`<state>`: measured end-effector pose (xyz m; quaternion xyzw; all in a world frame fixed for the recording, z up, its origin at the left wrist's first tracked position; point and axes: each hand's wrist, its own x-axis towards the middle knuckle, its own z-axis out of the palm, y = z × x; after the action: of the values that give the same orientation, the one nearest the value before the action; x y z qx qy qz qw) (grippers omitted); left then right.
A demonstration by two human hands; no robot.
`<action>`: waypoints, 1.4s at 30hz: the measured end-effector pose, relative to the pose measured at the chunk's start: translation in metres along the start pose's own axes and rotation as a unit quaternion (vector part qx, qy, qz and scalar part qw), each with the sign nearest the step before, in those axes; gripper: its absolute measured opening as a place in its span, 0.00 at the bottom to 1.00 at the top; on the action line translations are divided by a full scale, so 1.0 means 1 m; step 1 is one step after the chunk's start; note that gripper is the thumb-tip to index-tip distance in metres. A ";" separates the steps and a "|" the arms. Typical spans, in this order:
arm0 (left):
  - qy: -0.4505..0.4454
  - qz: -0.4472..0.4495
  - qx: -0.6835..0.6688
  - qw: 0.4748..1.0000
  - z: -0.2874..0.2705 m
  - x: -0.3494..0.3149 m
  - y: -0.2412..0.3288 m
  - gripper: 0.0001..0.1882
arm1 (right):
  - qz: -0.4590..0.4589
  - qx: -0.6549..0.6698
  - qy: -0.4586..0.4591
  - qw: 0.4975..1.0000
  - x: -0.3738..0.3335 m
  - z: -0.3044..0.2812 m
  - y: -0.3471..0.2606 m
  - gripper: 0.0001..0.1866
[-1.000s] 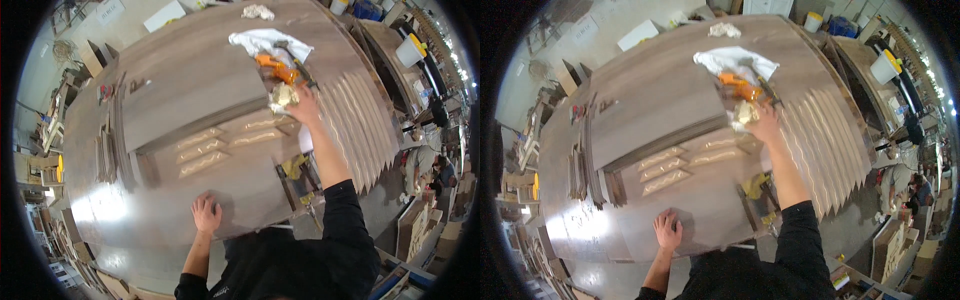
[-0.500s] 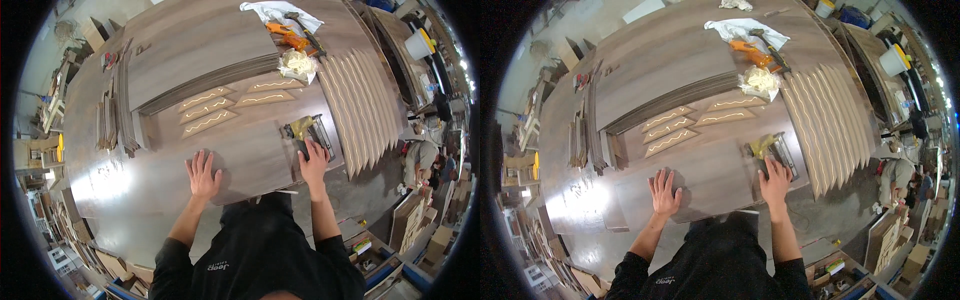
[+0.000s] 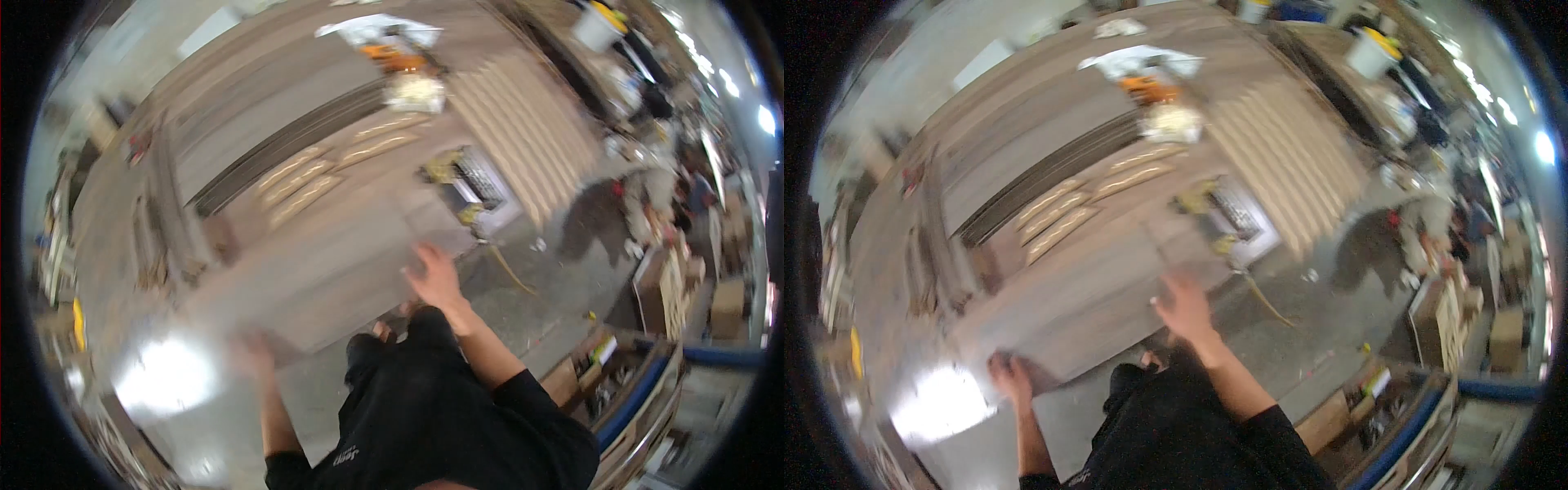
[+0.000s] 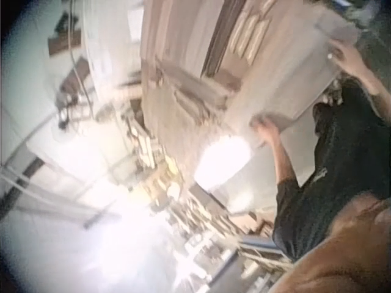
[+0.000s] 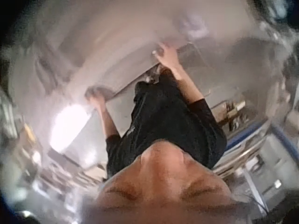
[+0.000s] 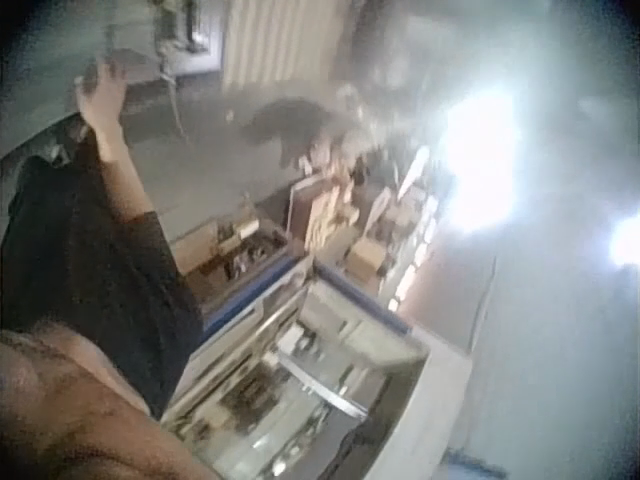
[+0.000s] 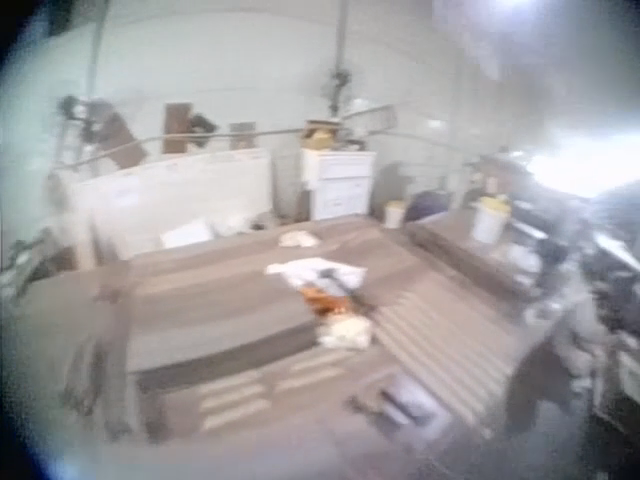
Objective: The person is assembling a furniture panel by applying glue and using a nail gun to attach decorative wooden strips.
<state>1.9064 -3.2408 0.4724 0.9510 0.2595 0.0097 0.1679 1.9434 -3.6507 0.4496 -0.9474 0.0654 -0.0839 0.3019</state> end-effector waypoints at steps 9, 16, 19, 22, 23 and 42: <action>0.045 0.048 -0.101 0.993 0.040 -0.005 -0.088 0.29 | 0.325 0.149 0.397 0.846 -0.006 -0.107 0.199 0.27; 0.152 0.172 -0.029 0.973 0.037 -0.027 0.072 0.27 | 0.376 0.443 0.248 0.775 0.004 -0.156 0.191 0.36; 0.083 0.196 -0.139 0.967 0.045 -0.032 0.136 0.27 | 0.323 0.438 0.193 0.816 0.019 -0.178 0.178 0.41; 0.018 0.288 -0.163 0.944 0.061 -0.049 0.207 0.27 | 0.262 0.210 0.049 0.941 0.031 -0.201 0.183 0.35; -0.006 0.327 -0.161 0.931 0.062 -0.059 0.234 0.26 | 0.257 0.211 0.049 0.942 0.034 -0.205 0.186 0.35; -0.518 0.106 -0.590 0.610 0.048 -0.146 0.417 0.36 | 0.250 0.553 -0.060 0.793 -0.127 -0.133 0.099 0.32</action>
<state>1.9895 -3.6655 0.5722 0.5136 -0.0347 -0.3160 0.7970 1.7856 -3.7832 0.4840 -0.5730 0.2239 0.0301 0.7878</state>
